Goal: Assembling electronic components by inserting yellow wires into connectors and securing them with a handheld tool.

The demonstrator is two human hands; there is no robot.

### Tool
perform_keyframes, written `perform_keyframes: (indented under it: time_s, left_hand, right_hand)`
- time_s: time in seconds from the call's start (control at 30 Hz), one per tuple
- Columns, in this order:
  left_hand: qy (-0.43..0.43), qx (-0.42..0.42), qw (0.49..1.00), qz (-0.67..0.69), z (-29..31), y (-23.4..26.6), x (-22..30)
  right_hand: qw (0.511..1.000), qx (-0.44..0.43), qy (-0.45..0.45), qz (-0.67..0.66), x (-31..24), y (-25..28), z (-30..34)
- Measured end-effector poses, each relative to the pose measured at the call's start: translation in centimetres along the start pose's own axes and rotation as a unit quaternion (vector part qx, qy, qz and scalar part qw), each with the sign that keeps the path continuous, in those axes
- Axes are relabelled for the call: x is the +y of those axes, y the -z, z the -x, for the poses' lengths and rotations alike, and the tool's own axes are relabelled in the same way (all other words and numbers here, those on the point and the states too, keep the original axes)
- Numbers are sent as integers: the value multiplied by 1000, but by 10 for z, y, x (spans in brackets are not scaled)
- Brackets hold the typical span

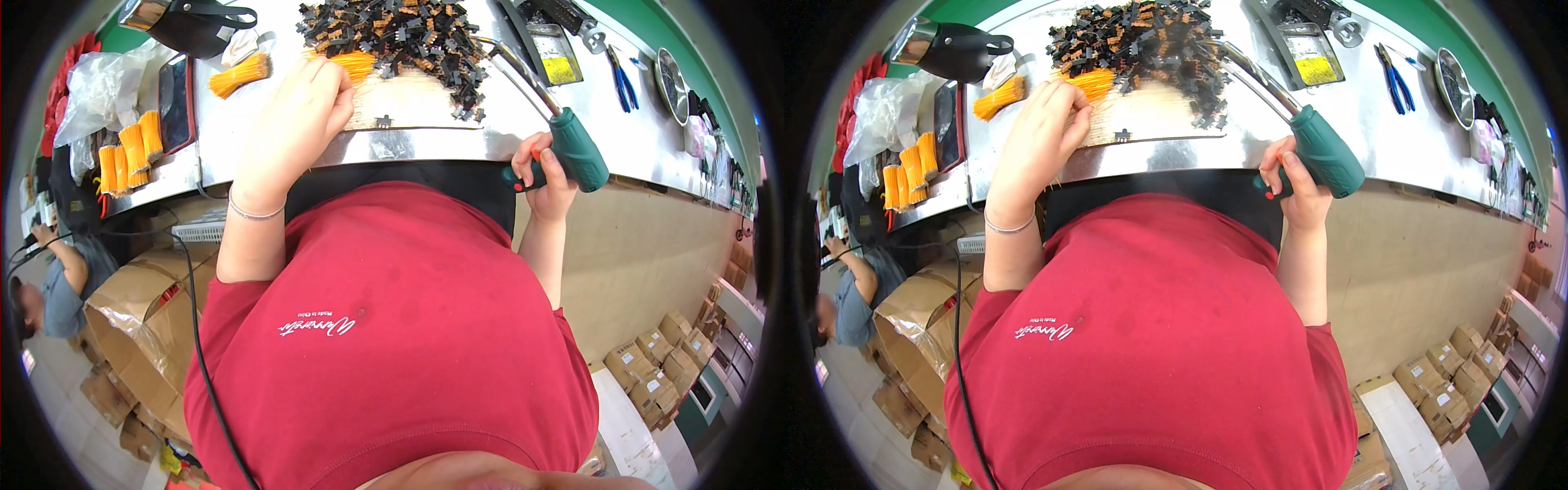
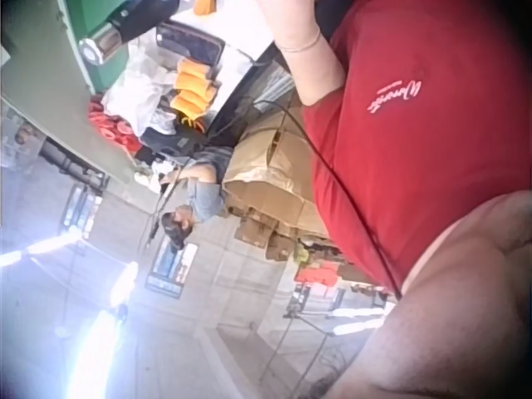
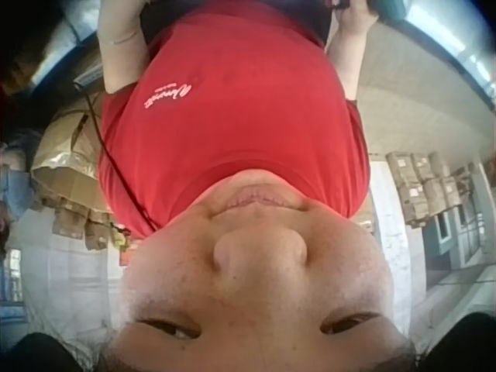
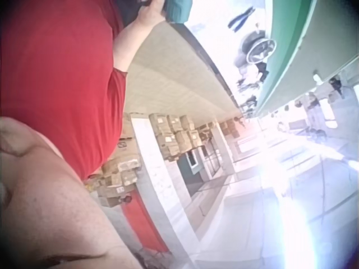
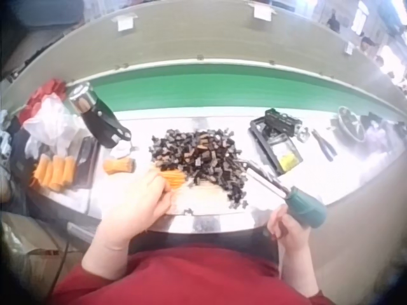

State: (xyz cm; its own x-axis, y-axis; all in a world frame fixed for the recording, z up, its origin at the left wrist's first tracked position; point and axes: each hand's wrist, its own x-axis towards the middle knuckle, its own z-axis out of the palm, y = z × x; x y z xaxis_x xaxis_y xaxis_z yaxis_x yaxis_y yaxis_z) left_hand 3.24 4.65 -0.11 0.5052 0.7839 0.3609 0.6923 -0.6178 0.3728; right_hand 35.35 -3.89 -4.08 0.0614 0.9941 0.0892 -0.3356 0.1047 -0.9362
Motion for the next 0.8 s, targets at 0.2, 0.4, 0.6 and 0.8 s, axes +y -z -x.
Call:
perform_keyframes:
  time_s: [0.2, 0.4, 0.6, 0.8]
  left_hand:
    - [8, 5, 999, 52, 1, 5, -2]
    - [72, -13, 992, 106, 4, -5, 1]
    - [107, -51, 990, 75, -3, -6, 4]
    - [67, -30, 996, 58, 0, -5, 9]
  right_hand:
    - [999, -47, 15, 5, 6, 13, 0]
    - [999, -45, 20, 12, 6, 11, 0]
    - [998, -53, 31, 20, 5, 8, 0]
    - [999, -14, 33, 6, 5, 6, 2]
